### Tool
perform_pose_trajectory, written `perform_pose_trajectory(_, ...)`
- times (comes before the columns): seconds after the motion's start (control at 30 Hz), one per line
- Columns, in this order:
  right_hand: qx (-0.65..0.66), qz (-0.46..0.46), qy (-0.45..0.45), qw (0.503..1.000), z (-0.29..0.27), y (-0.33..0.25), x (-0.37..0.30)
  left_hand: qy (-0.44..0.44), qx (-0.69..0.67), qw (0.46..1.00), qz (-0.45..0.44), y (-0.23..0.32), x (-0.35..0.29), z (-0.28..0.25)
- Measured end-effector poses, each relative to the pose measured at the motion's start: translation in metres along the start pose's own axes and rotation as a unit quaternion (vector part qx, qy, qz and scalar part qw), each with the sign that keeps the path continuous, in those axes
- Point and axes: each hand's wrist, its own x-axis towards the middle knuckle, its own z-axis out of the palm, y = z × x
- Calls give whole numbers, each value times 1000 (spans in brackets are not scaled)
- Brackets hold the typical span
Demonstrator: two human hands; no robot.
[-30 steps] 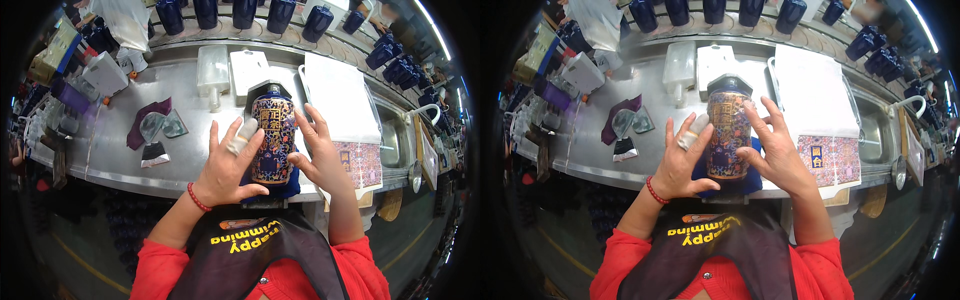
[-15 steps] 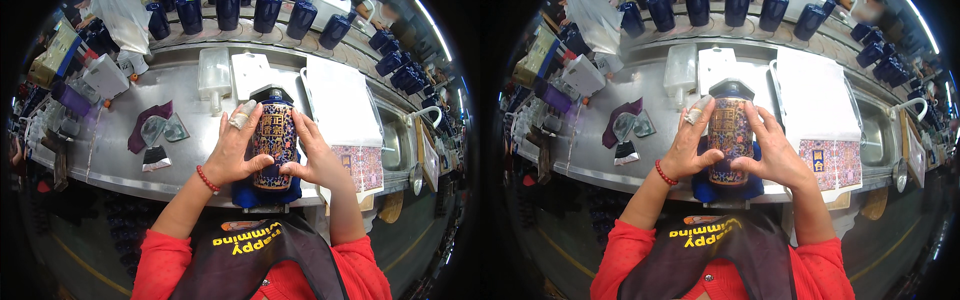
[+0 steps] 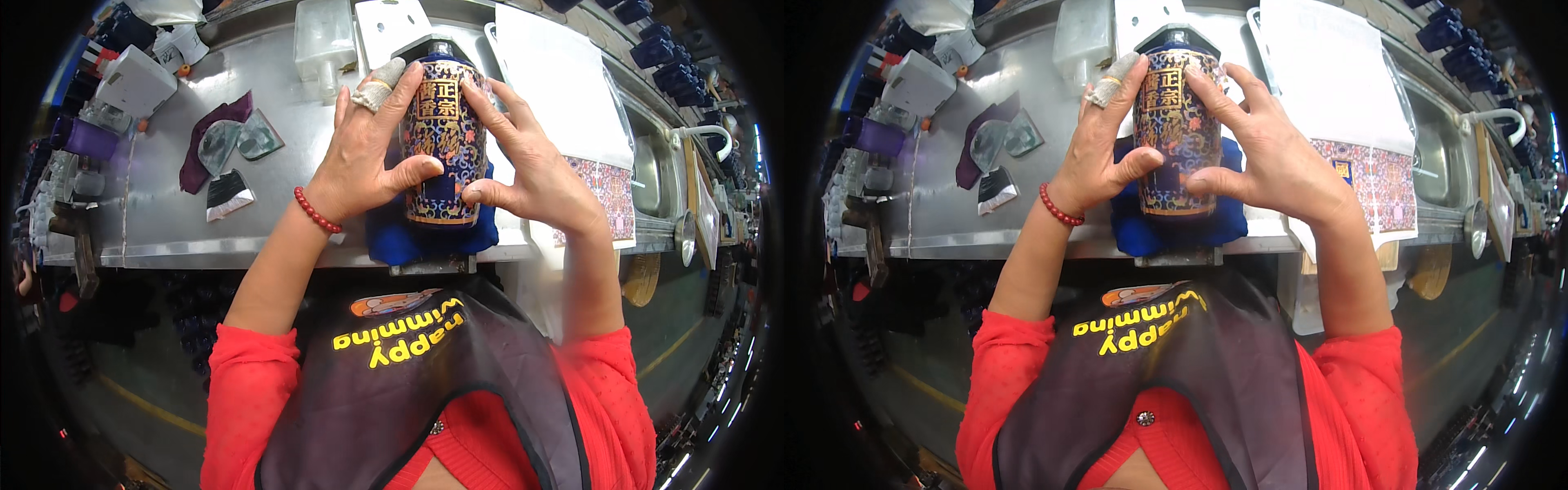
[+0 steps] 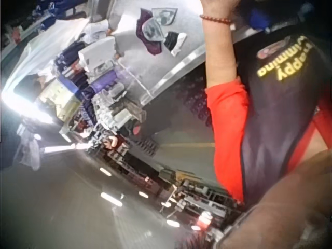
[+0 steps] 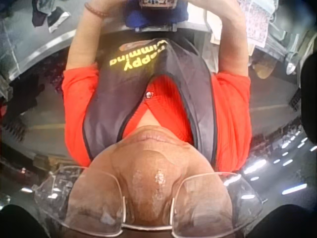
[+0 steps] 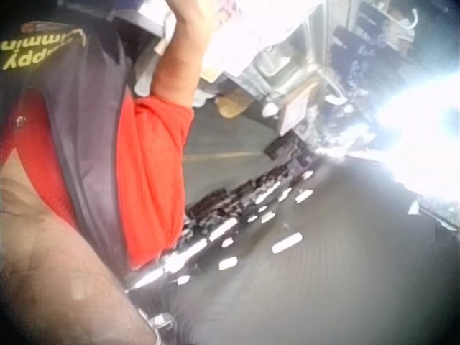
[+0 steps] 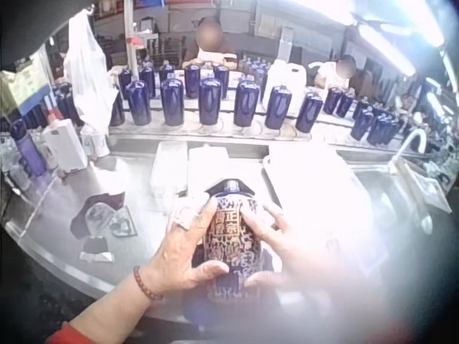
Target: The person applies decorative stickers to a blue cylindrical bottle, smoothing each sticker with a green tool and fingers. The person rotates the bottle to align and press down the stickers, then places the finished bottle aside and repeats the process on another bottle.
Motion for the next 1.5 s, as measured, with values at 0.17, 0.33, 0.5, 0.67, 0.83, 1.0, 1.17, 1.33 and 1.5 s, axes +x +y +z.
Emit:
perform_pose_trajectory(0.17, -2, -5, -25, 1000, 2, 4, -2, 4, -11, 1000, 14, 0, 1, -1)
perform_pose_trajectory(0.33, 18, -26, -36, 999, 1, 8, 0, 0, -7, 1000, 22, -4, 0, 0)
perform_pose_trajectory(0.5, 26, -31, -49, 998, -1, 6, 0, -57, -82, 995, 26, -11, 0, -6)
perform_pose_trajectory(0.67, 19, -15, -51, 998, 0, 5, -1, -87, -34, 995, 33, -11, 2, -10)
perform_pose_trajectory(0.83, 29, -11, -67, 997, 0, 10, -1, -87, -23, 995, 32, -8, 1, -11)
perform_pose_trajectory(1.0, 89, -12, -71, 993, 2, 10, -1, -92, -83, 992, 21, -12, -1, -13)
perform_pose_trajectory(1.17, 58, -16, -54, 997, 5, 7, -1, -89, -17, 993, 73, -12, -9, -15)
perform_pose_trajectory(1.33, 46, -32, -57, 997, 5, 9, 0, -111, 4, 992, 61, -11, -11, -17)
perform_pose_trajectory(1.5, 30, -5, -89, 996, -2, 7, 0, -115, -5, 992, 60, -9, -9, -20)
